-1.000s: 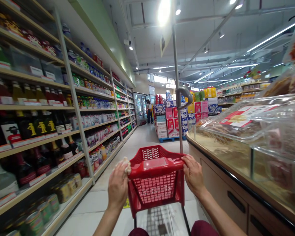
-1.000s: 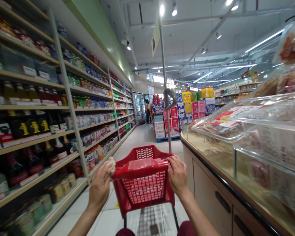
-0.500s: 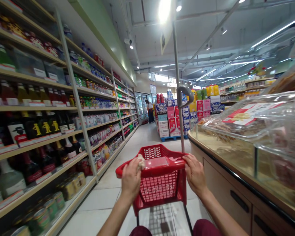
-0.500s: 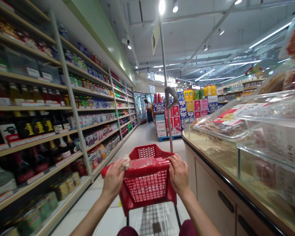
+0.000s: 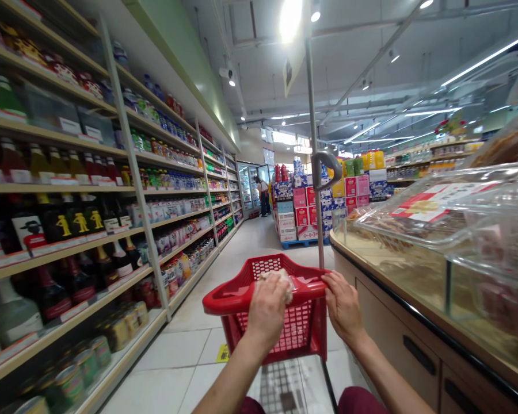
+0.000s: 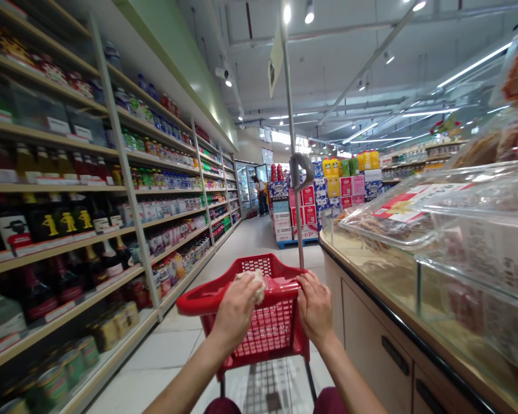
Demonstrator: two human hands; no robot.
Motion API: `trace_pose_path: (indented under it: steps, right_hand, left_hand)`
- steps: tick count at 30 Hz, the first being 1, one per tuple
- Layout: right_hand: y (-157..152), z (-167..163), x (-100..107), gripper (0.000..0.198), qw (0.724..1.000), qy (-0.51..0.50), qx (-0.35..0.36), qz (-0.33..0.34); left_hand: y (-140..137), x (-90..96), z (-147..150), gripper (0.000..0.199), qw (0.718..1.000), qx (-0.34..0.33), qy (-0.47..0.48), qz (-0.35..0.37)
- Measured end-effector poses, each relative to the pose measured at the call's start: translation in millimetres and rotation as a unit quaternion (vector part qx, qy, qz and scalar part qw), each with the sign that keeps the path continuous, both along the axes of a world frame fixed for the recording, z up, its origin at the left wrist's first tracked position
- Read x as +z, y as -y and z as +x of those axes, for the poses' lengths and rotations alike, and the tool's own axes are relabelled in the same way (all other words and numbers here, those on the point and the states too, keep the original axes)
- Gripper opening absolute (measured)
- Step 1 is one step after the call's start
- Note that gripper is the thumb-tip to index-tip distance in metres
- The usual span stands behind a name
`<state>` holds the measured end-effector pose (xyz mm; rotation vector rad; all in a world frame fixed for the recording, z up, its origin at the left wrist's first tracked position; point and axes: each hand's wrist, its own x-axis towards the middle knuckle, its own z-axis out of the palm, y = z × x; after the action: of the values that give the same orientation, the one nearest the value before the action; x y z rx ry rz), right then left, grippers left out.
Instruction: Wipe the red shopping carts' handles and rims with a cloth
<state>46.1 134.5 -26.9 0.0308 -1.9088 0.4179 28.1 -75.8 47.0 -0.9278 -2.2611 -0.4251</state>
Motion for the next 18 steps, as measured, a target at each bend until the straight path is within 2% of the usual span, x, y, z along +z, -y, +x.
trace_pose_path:
  steps: [2, 4, 7, 9, 11, 13, 16, 18]
  right_hand:
    - [-1.7, 1.3, 1.5, 0.030, 1.000, 0.013, 0.006, -0.003]
    - [0.8, 4.2, 10.2, 0.030, 0.999, 0.031, 0.007, -0.022]
    - [18.8, 10.9, 38.8, 0.033, 0.997, 0.050, 0.004, -0.053]
    - [38.1, 14.7, 61.8, 0.037, 0.996, 0.062, 0.049, -0.035]
    - [57.5, 15.4, 79.3, 0.037, 0.982, 0.116, 0.149, 0.010]
    - [74.0, 12.1, 87.3, 0.034, 0.966, 0.167, 0.195, 0.009]
    - [94.6, 2.2, 85.8, 0.027, 0.965, 0.191, 0.179, -0.007]
    - [106.2, -4.5, 81.6, 0.027, 0.968, 0.183, 0.170, 0.012]
  left_hand:
    - [-15.1, 0.8, 8.1, 0.035, 0.999, -0.029, 0.005, -0.023]
    - [-24.8, 3.6, 10.0, 0.036, 0.999, -0.007, 0.044, -0.012]
    - [-32.0, 7.9, 3.0, 0.044, 0.995, 0.012, 0.096, 0.012]
    - [-30.7, 8.5, -3.7, 0.052, 0.995, -0.010, 0.100, 0.018]
    - [-20.9, 7.3, -9.2, 0.061, 0.994, -0.018, 0.107, 0.015]
    - [-3.1, 5.1, -13.0, 0.067, 0.992, 0.019, 0.128, -0.013]
    - [24.6, 0.8, -16.9, 0.069, 0.980, 0.113, 0.147, -0.079]
    - [34.9, -3.5, -19.3, 0.067, 0.978, 0.140, 0.120, -0.093]
